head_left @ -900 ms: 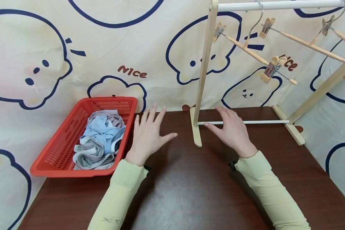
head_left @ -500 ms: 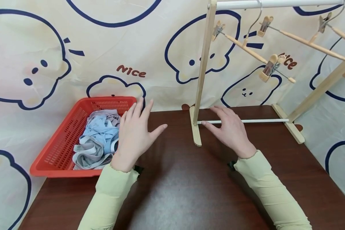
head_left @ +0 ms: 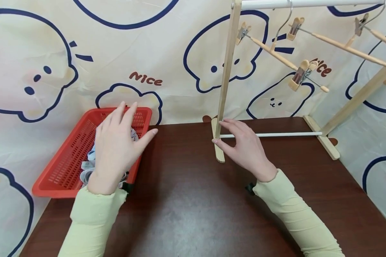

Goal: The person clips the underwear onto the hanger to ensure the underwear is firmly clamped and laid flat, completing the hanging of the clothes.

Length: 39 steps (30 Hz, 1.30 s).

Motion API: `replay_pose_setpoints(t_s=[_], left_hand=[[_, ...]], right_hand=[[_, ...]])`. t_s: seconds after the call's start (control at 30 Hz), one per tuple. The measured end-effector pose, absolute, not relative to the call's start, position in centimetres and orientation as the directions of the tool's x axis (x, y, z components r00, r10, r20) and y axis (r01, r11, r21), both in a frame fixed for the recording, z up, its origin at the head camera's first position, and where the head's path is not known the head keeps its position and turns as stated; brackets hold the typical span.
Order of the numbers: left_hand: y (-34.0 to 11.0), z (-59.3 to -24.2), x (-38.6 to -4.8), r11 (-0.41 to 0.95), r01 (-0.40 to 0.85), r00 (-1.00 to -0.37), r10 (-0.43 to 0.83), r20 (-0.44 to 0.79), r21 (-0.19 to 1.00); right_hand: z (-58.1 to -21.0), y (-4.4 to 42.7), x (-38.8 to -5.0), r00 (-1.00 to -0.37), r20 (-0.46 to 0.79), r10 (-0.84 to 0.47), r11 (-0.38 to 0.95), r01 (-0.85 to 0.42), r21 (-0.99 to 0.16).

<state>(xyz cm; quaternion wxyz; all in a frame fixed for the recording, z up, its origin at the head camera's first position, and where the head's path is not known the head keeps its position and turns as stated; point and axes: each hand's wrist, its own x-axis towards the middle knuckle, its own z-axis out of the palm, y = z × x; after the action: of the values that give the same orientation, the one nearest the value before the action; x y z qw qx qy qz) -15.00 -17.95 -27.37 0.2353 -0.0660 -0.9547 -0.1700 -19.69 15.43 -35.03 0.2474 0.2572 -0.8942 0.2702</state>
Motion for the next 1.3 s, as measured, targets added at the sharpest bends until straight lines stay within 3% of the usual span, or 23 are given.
replay_pose_setpoints(t_s=[0.6, 0.77, 1.0, 1.3], left_hand=[[-24.6, -26.5, -16.6, 0.97, 0.042, -0.967, -0.021, 0.256, 0.24], [-26.4, -27.4, -17.3, 0.971, -0.019, -0.991, -0.05, 0.122, 0.237], [-29.5, -29.5, -17.6, 0.967, -0.092, -0.995, -0.078, -0.068, 0.239], [-32.6, -31.2, -17.9, 0.974, -0.132, -0.925, -0.055, -0.376, 0.182]], right_hand=[[-35.1, 7.7, -18.1, -0.697, 0.476, -0.537, 0.567, -0.715, -0.409], [-34.9, 5.4, -17.3, -0.642, 0.476, -0.6, 0.491, -0.766, -0.414], [-34.9, 2.8, -16.6, -0.613, 0.453, -0.648, 0.441, -0.786, -0.433], [-35.7, -0.7, -15.7, -0.47, 0.391, -0.791, 0.343, -0.871, -0.353]])
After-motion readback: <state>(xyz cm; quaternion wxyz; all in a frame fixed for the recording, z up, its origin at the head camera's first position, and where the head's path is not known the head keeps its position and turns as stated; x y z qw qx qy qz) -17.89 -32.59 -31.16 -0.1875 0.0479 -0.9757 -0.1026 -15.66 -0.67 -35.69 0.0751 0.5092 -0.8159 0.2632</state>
